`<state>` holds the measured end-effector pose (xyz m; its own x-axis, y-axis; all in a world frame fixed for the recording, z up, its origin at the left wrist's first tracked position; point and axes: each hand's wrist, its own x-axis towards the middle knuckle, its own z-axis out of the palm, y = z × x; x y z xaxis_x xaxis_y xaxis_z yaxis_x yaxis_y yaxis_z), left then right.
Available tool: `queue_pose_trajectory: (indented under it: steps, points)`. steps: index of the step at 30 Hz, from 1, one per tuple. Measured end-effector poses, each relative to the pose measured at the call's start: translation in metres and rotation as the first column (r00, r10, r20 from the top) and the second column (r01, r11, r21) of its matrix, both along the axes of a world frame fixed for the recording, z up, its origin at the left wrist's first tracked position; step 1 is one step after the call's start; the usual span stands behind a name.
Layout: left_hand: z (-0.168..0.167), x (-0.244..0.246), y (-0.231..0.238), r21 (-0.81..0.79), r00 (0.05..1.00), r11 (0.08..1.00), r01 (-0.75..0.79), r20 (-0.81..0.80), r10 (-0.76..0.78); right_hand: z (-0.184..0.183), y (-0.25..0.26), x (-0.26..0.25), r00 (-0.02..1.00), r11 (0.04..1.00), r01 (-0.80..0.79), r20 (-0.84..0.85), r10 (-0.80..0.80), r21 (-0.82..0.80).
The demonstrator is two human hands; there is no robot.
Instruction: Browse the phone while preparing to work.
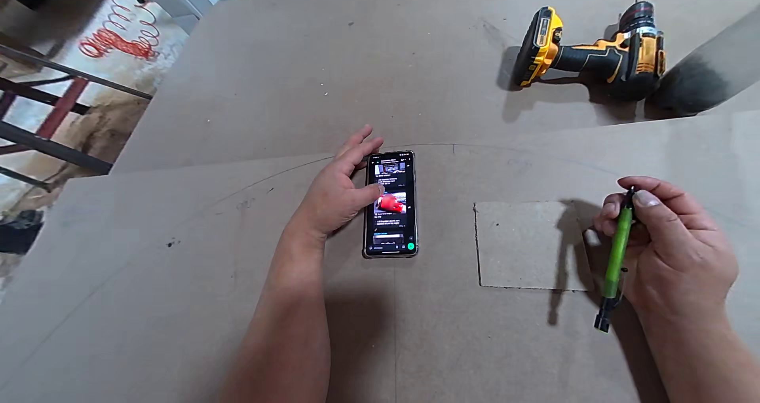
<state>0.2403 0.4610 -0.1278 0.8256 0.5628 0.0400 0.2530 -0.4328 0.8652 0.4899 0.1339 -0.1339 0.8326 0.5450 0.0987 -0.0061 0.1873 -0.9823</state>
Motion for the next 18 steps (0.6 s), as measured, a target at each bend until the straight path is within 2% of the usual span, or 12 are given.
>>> queue_pose_trajectory:
  steps: [6, 18]
  points:
    - [0.0008, -0.0015, 0.0001, -0.01, 1.0, 1.0, 0.021, -0.017, -0.021, 0.0002, -0.0009, 0.0007, 1.0, 1.0, -0.007, -0.003, 0.008, 0.009]
    - [-0.0007, 0.0004, -0.0008, 0.002, 0.999, 0.999, -0.051, 0.017, 0.051, 0.0, -0.0007, 0.0023, 1.0, 1.0, -0.016, 0.022, 0.016, 0.001]
